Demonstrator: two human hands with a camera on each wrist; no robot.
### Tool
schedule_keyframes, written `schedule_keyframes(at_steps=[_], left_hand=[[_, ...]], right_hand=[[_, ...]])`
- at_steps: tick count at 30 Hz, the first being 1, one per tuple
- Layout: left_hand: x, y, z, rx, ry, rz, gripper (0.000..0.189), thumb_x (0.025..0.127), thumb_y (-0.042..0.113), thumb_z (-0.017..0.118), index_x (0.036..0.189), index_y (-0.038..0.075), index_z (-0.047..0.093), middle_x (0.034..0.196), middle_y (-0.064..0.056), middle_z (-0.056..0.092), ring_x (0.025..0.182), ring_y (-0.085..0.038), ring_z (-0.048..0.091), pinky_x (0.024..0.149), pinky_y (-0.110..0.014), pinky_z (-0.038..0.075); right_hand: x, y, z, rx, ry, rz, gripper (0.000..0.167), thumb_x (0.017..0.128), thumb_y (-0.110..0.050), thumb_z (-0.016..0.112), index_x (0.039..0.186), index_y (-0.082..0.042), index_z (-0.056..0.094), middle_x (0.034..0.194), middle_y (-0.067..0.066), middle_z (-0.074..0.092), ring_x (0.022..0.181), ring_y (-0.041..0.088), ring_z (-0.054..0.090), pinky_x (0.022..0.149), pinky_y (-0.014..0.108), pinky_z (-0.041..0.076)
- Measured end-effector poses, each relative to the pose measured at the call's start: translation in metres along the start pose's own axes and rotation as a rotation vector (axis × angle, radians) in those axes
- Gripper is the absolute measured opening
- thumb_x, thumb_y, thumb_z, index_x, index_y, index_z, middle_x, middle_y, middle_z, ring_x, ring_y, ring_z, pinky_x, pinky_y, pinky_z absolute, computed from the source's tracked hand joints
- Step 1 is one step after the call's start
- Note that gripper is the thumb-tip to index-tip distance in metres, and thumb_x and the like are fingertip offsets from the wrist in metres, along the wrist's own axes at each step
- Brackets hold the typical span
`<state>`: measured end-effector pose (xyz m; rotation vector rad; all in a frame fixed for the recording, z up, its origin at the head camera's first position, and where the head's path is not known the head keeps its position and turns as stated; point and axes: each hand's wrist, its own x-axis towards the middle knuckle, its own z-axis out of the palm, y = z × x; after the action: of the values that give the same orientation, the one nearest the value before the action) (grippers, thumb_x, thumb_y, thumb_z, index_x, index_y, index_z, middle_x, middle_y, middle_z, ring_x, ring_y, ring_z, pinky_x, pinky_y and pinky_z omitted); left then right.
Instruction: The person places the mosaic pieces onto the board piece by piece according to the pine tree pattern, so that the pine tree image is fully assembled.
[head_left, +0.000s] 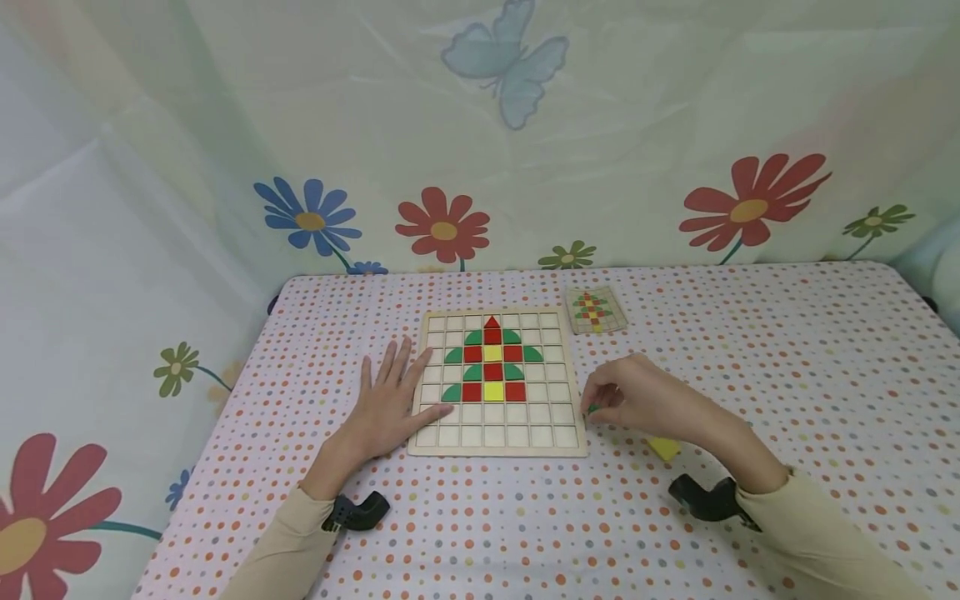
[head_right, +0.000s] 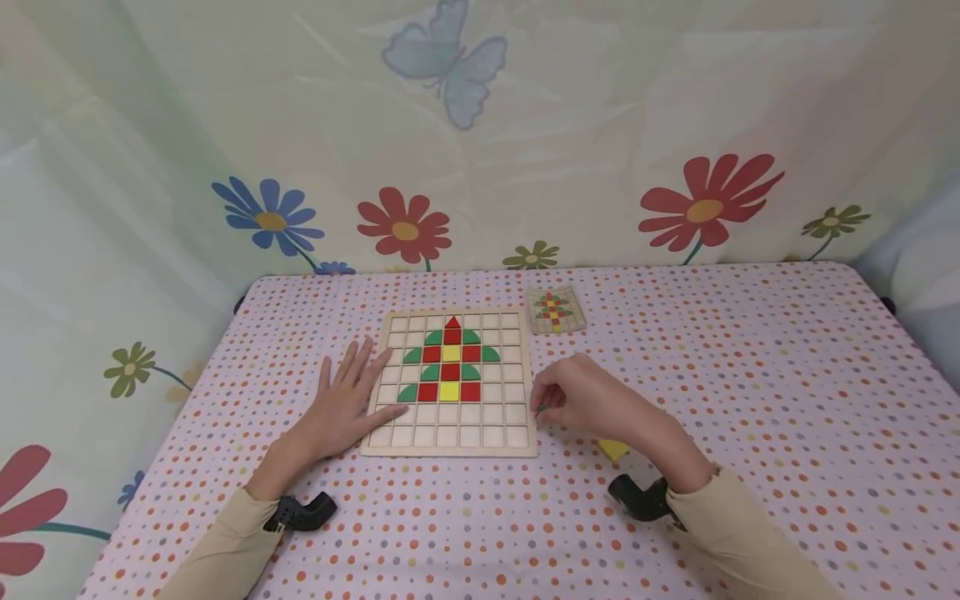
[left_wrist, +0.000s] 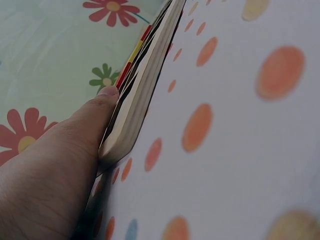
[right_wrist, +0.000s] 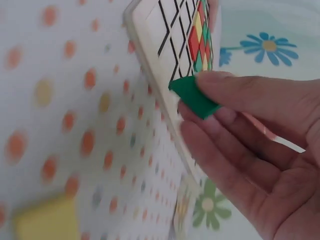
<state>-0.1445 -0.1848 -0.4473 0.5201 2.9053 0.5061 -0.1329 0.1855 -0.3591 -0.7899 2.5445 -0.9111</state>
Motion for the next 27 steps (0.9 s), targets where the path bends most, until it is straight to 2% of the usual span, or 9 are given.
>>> schedule_keyframes(at_steps=[5, 9, 14, 20, 24, 27], left_hand=[[0.002, 0.002, 0.000, 0.008, 0.002, 0.011, 0.099, 0.096, 0.069, 0.057, 0.169, 0.016, 0.017, 0.175, -0.017, 0.000, 0.161, -0.037, -0.008, 0.121, -0.070, -0.008], [0.002, 0.003, 0.000, 0.012, 0.018, 0.019, 0.098, 0.096, 0.067, 0.058, 0.169, 0.015, 0.019, 0.175, -0.017, 0.001, 0.161, -0.037, -0.006, 0.121, -0.070, -0.007], [0.000, 0.002, 0.000, 0.003, 0.021, 0.018, 0.098, 0.096, 0.066, 0.058, 0.169, 0.015, 0.019, 0.175, -0.018, 0.002, 0.161, -0.038, -0.005, 0.121, -0.070, -0.007], [-0.002, 0.001, -0.001, -0.003, 0.008, 0.002, 0.098, 0.096, 0.068, 0.058, 0.169, 0.015, 0.019, 0.175, -0.016, 0.001, 0.161, -0.036, -0.007, 0.122, -0.069, -0.008], [-0.002, 0.002, -0.001, -0.005, 0.005, 0.001, 0.098, 0.096, 0.067, 0.059, 0.169, 0.015, 0.019, 0.175, -0.016, 0.001, 0.161, -0.036, -0.006, 0.122, -0.069, -0.008], [-0.002, 0.001, -0.001, -0.014, 0.006, 0.002, 0.098, 0.096, 0.066, 0.060, 0.169, 0.015, 0.019, 0.175, -0.017, 0.001, 0.161, -0.037, -0.006, 0.121, -0.069, -0.008]], right_hand=[[0.018, -0.007, 0.006, 0.026, 0.024, -0.033, 0.015, 0.085, 0.005, 0.082, 0.083, -0.008, 0.076, 0.079, -0.006, 0.070, 0.071, 0.006, 0.062, 0.065, 0.025, 0.056], [0.025, -0.008, 0.010, 0.062, 0.037, -0.048, 0.016, 0.084, 0.008, 0.081, 0.095, -0.004, 0.080, 0.085, -0.004, 0.069, 0.076, 0.010, 0.060, 0.068, 0.024, 0.056], [0.031, -0.008, 0.014, 0.107, -0.017, -0.022, 0.026, 0.082, 0.010, 0.078, 0.106, 0.000, 0.082, 0.082, 0.000, 0.058, 0.079, 0.014, 0.055, 0.067, 0.022, 0.053], [0.033, -0.006, 0.020, 0.126, -0.058, -0.040, 0.018, 0.084, 0.008, 0.078, 0.096, -0.005, 0.083, 0.085, -0.001, 0.060, 0.080, 0.012, 0.059, 0.070, 0.023, 0.056], [0.034, -0.005, 0.024, 0.146, -0.038, -0.064, 0.013, 0.087, 0.005, 0.080, 0.090, -0.007, 0.079, 0.086, -0.004, 0.067, 0.078, 0.011, 0.062, 0.071, 0.025, 0.057], [0.038, -0.003, 0.026, 0.147, 0.010, -0.053, 0.010, 0.088, 0.002, 0.082, 0.088, -0.008, 0.078, 0.084, -0.005, 0.071, 0.075, 0.010, 0.063, 0.070, 0.026, 0.057]])
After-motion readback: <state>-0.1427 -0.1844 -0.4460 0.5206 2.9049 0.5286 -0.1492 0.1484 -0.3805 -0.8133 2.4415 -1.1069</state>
